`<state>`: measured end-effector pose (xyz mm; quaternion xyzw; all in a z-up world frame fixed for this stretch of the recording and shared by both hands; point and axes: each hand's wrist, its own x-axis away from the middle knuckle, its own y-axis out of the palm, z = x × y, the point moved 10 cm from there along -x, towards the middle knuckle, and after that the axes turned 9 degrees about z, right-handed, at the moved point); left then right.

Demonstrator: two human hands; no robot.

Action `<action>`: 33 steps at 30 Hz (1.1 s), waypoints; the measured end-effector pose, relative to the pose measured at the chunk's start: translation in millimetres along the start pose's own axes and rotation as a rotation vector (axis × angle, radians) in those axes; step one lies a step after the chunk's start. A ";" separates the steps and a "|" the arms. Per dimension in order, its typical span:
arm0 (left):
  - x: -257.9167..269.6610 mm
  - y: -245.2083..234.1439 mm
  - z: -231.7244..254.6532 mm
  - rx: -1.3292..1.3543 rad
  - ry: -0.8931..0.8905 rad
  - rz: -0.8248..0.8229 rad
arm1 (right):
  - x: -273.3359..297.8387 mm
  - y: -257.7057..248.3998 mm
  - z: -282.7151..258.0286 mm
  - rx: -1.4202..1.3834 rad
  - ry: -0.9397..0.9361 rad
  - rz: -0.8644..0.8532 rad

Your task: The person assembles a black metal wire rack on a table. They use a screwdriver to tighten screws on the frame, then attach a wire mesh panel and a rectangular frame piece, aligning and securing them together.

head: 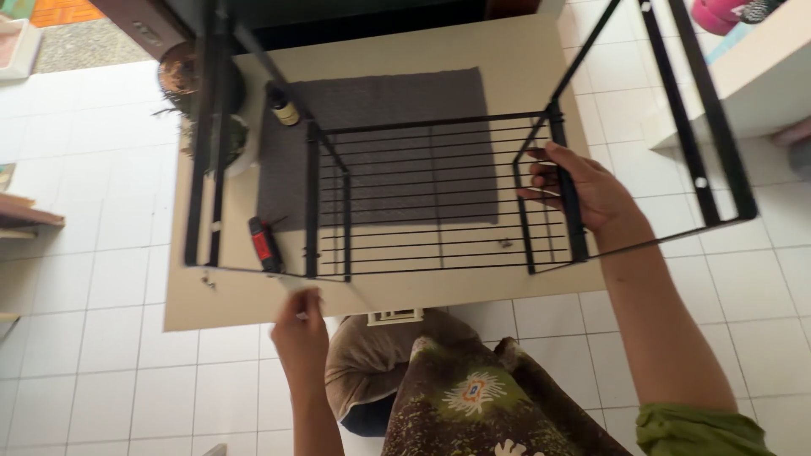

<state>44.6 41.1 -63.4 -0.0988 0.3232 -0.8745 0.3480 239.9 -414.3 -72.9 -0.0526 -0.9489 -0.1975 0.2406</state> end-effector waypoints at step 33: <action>-66.1 27.4 -91.0 0.771 -0.289 0.066 | 7.4 11.5 -8.1 0.018 -0.050 -0.044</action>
